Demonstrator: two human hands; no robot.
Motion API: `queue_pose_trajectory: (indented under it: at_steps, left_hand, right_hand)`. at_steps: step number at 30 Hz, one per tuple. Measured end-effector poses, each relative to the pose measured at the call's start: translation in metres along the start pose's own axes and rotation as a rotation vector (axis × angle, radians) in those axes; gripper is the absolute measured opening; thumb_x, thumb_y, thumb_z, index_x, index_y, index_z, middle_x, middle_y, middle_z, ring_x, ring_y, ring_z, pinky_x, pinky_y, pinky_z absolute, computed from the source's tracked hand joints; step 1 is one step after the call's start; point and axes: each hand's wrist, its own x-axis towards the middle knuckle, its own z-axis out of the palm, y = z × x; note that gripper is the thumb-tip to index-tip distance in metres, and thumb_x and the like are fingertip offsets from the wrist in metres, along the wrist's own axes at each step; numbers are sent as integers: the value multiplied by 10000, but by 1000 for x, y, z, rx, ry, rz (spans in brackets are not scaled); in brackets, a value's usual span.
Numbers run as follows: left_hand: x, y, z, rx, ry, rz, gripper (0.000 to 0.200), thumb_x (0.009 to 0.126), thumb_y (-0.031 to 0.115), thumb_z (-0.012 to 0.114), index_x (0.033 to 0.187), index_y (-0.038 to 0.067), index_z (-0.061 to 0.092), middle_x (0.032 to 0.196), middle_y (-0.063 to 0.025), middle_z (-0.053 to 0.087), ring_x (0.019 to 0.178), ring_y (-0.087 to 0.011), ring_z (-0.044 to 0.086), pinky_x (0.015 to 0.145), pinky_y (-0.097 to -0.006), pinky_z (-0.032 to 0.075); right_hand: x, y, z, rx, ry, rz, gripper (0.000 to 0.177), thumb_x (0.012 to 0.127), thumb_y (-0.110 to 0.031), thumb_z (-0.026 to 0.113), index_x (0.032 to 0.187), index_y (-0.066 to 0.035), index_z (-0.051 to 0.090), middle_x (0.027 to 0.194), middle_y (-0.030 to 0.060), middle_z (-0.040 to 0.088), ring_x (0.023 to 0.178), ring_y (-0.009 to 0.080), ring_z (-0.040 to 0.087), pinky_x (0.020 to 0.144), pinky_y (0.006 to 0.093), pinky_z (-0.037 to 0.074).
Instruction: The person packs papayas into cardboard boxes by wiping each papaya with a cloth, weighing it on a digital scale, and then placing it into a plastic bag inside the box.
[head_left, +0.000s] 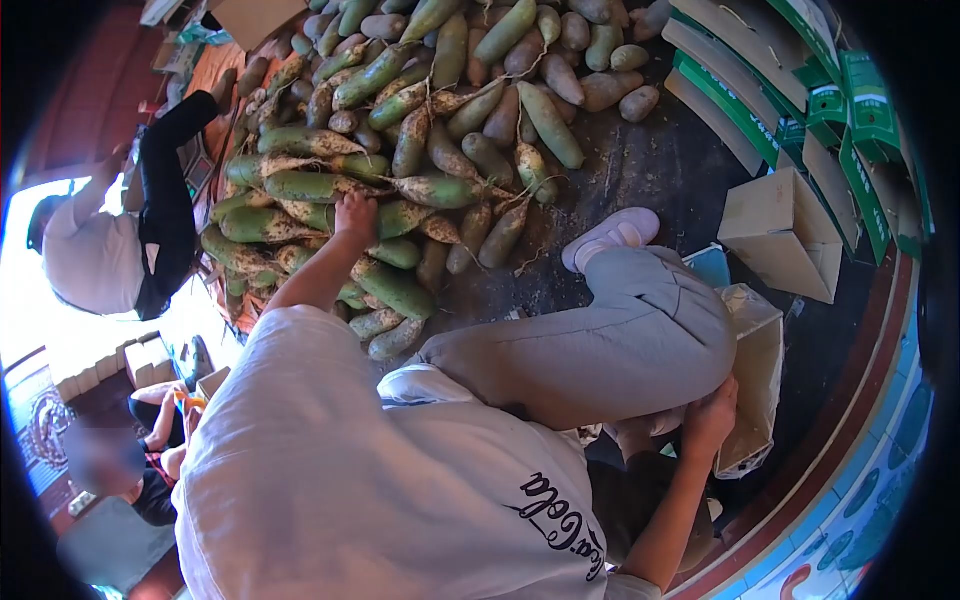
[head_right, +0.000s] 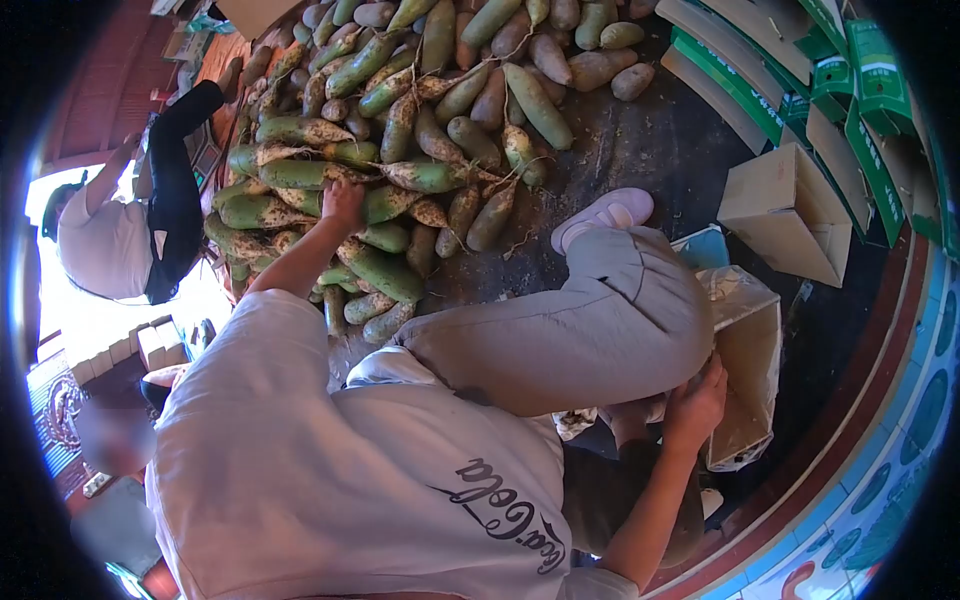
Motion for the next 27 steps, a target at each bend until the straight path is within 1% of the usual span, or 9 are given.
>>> queue_pose_trajectory:
  at_steps: [2, 6, 9, 14, 16, 20, 22, 25, 27]
  left_hand:
    - [-5, -2, -13, -137, -266, 7, 520, 622, 344, 731, 1061, 94, 612, 1131, -125, 589, 998, -236, 576, 864, -358, 444]
    - [-12, -28, -19, -1003, -681, -4, 457, 613, 412, 753, 870, 39, 698, 1039, -107, 632, 909, -212, 588, 845, -336, 447]
    - [-31, -38, -47, -1128, -686, 139, 481, 664, 369, 741, 993, 28, 655, 1056, -95, 622, 933, -192, 572, 850, -328, 442]
    - [-42, -18, -135, -1480, -602, 410, 606, 703, 292, 735, 1184, -3, 517, 1096, -90, 599, 966, -168, 554, 887, -291, 420]
    - [-51, 4, -190, -1518, -543, 597, 609, 704, 285, 739, 1179, -23, 513, 1090, -89, 598, 973, -147, 548, 887, -273, 420]
    - [-71, 51, -288, -1235, -327, 974, 625, 712, 311, 733, 1184, -31, 508, 1101, -94, 590, 990, -148, 537, 885, -277, 421]
    - [-82, 68, -320, -1100, -252, 1141, 666, 731, 377, 715, 1197, -42, 492, 1115, -104, 576, 1015, -159, 523, 904, -283, 408]
    - [-64, 83, -322, -1544, -241, 1084, 622, 827, 458, 600, 1193, -34, 496, 1116, -116, 574, 1039, -165, 518, 909, -297, 406]
    - [-72, 88, -323, -1899, -273, 1107, 607, 902, 459, 481, 1269, -22, 426, 1227, -123, 508, 1090, -199, 512, 928, -347, 416]
  right_hand:
    - [1, -2, -6, 29, -4, -22, 471, 786, -138, 602, 1214, -13, 450, 1083, 207, 539, 981, 401, 530, 818, 438, 438]
    - [12, 1, -22, 27, 117, -43, 459, 817, -145, 593, 1234, -22, 445, 1109, 213, 533, 1009, 401, 519, 835, 433, 430]
    - [30, -17, -52, 134, 190, -60, 419, 835, -151, 582, 1219, -27, 469, 1133, 207, 532, 1030, 385, 519, 861, 424, 423]
    - [78, -92, -103, 337, 251, -358, 413, 783, -130, 632, 1170, -35, 519, 1155, 171, 540, 1056, 340, 521, 909, 399, 406]
    - [92, -137, -121, 324, 208, -502, 476, 718, -143, 694, 1159, -66, 533, 1174, 139, 532, 1101, 319, 490, 943, 396, 388]
    - [122, -193, -120, 150, 193, -892, 805, 576, -178, 796, 1282, -127, 412, 1287, 122, 448, 1228, 293, 389, 1076, 482, 207]
    - [138, -194, -119, 145, 282, -960, 788, 540, -148, 803, 1235, -111, 433, 1154, 121, 495, 1105, 301, 465, 987, 445, 318]
    - [152, -177, -123, 221, 355, -869, 756, 516, -116, 793, 1190, -94, 450, 1028, 117, 507, 973, 305, 508, 865, 409, 405]
    - [156, -162, -123, 249, 394, -763, 739, 516, -102, 782, 1178, -86, 454, 992, 119, 509, 935, 307, 516, 819, 399, 431]
